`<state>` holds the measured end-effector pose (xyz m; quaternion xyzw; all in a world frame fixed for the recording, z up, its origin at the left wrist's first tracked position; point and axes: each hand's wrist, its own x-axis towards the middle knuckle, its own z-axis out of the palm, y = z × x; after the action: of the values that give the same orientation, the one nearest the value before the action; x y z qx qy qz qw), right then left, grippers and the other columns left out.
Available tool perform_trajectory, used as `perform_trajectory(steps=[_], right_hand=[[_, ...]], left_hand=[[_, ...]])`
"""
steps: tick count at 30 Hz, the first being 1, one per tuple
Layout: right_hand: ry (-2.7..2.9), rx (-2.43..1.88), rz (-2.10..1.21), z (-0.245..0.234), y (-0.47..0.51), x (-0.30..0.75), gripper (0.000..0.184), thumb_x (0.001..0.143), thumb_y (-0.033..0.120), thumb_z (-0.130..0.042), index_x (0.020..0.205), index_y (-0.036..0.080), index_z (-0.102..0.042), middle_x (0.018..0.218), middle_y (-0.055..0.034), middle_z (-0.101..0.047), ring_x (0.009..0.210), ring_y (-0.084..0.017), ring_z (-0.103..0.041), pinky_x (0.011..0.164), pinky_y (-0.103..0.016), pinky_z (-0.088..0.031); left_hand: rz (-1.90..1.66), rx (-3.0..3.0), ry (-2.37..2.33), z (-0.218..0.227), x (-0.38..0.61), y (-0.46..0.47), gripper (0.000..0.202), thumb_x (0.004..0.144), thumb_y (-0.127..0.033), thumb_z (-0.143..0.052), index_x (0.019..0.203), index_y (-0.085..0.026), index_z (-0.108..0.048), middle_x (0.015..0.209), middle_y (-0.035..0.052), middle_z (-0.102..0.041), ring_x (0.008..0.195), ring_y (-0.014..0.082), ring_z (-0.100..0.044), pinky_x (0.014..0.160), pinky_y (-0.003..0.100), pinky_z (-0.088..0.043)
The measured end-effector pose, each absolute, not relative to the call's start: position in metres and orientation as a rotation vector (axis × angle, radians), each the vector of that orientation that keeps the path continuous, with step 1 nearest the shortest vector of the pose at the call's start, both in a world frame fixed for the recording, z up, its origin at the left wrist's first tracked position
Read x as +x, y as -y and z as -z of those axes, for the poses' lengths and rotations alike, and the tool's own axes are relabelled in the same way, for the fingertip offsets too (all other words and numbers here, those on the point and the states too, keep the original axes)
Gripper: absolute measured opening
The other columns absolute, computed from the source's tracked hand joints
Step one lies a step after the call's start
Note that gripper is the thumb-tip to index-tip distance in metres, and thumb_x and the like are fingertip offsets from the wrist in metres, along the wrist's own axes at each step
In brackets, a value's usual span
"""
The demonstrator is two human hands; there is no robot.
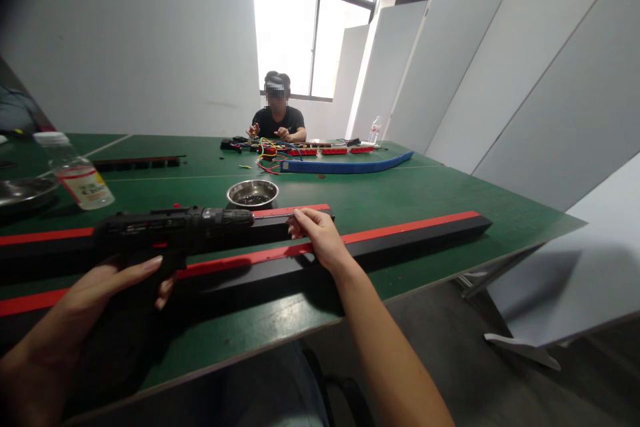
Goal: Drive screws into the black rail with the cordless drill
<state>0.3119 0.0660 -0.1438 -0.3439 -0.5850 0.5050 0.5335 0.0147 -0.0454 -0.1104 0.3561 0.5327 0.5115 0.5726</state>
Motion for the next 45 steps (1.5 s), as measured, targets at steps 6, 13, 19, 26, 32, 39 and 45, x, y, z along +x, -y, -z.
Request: perform_trajectory(steps=[6, 13, 19, 26, 32, 39, 45], right_hand=[[1.429, -0.817, -1.176, 0.145, -0.067, 0.313, 0.034, 0.086, 0.051, -0.070, 0.078, 0.018, -0.070, 0.071, -0.0027, -0.064, 0.066, -0.014, -0.054, 0.067, -0.028, -0.044], [1.397, -0.838, -1.163, 0.144, -0.066, 0.313, 0.035, 0.085, 0.052, -0.070, 0.076, 0.019, -0.068, 0.071, -0.0023, -0.063, 0.064, -0.014, -0.053, 0.065, -0.028, -0.043], [1.435, -0.826, -1.149, 0.143, -0.066, 0.312, 0.034, 0.087, 0.050, -0.069, 0.076, 0.018, -0.069, 0.070, -0.0023, -0.063, 0.065, -0.014, -0.053, 0.066, -0.028, -0.044], [1.425, -0.773, -1.190, 0.144, -0.066, 0.313, 0.031, 0.087, 0.046, -0.070, 0.076, 0.017, -0.070, 0.069, -0.0022, -0.064, 0.063, -0.013, -0.054, 0.066, -0.027, -0.043], [1.424, -0.759, -1.192, 0.145, -0.066, 0.314, 0.029, 0.088, 0.044, -0.070, 0.077, 0.017, -0.071, 0.072, -0.0025, -0.065, 0.065, -0.013, -0.055, 0.066, -0.027, -0.043], [1.432, -0.762, -1.159, 0.146, -0.065, 0.313, 0.028, 0.088, 0.042, -0.070, 0.077, 0.017, -0.072, 0.072, -0.0028, -0.066, 0.064, -0.013, -0.057, 0.065, -0.027, -0.044], [1.434, -0.781, -1.134, 0.146, -0.066, 0.313, 0.028, 0.088, 0.043, -0.069, 0.077, 0.017, -0.073, 0.070, -0.0030, -0.067, 0.064, -0.014, -0.057, 0.066, -0.028, -0.045]], left_hand=[[-1.191, 0.858, -1.254, 0.113, 0.013, 0.046, 0.032, 0.065, -0.035, -0.087, 0.083, -0.014, -0.071, 0.062, 0.0041, -0.068, 0.051, 0.0165, -0.061, 0.046, 0.024, -0.051], [-1.207, 0.949, -1.209, 0.117, 0.011, 0.042, 0.030, 0.071, -0.033, -0.081, 0.093, -0.014, -0.070, 0.066, 0.0043, -0.066, 0.059, 0.0175, -0.061, 0.052, 0.025, -0.054], [-1.203, 0.954, -1.231, 0.118, 0.009, 0.041, 0.031, 0.070, -0.033, -0.083, 0.089, -0.013, -0.070, 0.066, 0.0051, -0.068, 0.058, 0.0175, -0.062, 0.052, 0.025, -0.055], [-1.120, 0.979, -1.207, 0.120, 0.003, 0.041, 0.034, 0.072, -0.044, -0.083, 0.087, -0.016, -0.070, 0.072, 0.0044, -0.068, 0.064, 0.0168, -0.063, 0.057, 0.025, -0.055], [-1.126, 0.986, -1.212, 0.119, 0.003, 0.041, 0.032, 0.073, -0.043, -0.082, 0.091, -0.018, -0.071, 0.072, 0.0037, -0.067, 0.064, 0.0168, -0.062, 0.057, 0.025, -0.055], [-1.144, 1.035, -1.210, 0.119, 0.005, 0.042, 0.029, 0.075, -0.043, -0.080, 0.088, -0.019, -0.071, 0.072, 0.0047, -0.067, 0.065, 0.0182, -0.062, 0.057, 0.026, -0.054], [-1.175, 1.052, -1.217, 0.119, 0.008, 0.042, 0.025, 0.076, -0.041, -0.079, 0.084, -0.019, -0.070, 0.070, 0.0042, -0.065, 0.062, 0.0179, -0.061, 0.055, 0.026, -0.054]])
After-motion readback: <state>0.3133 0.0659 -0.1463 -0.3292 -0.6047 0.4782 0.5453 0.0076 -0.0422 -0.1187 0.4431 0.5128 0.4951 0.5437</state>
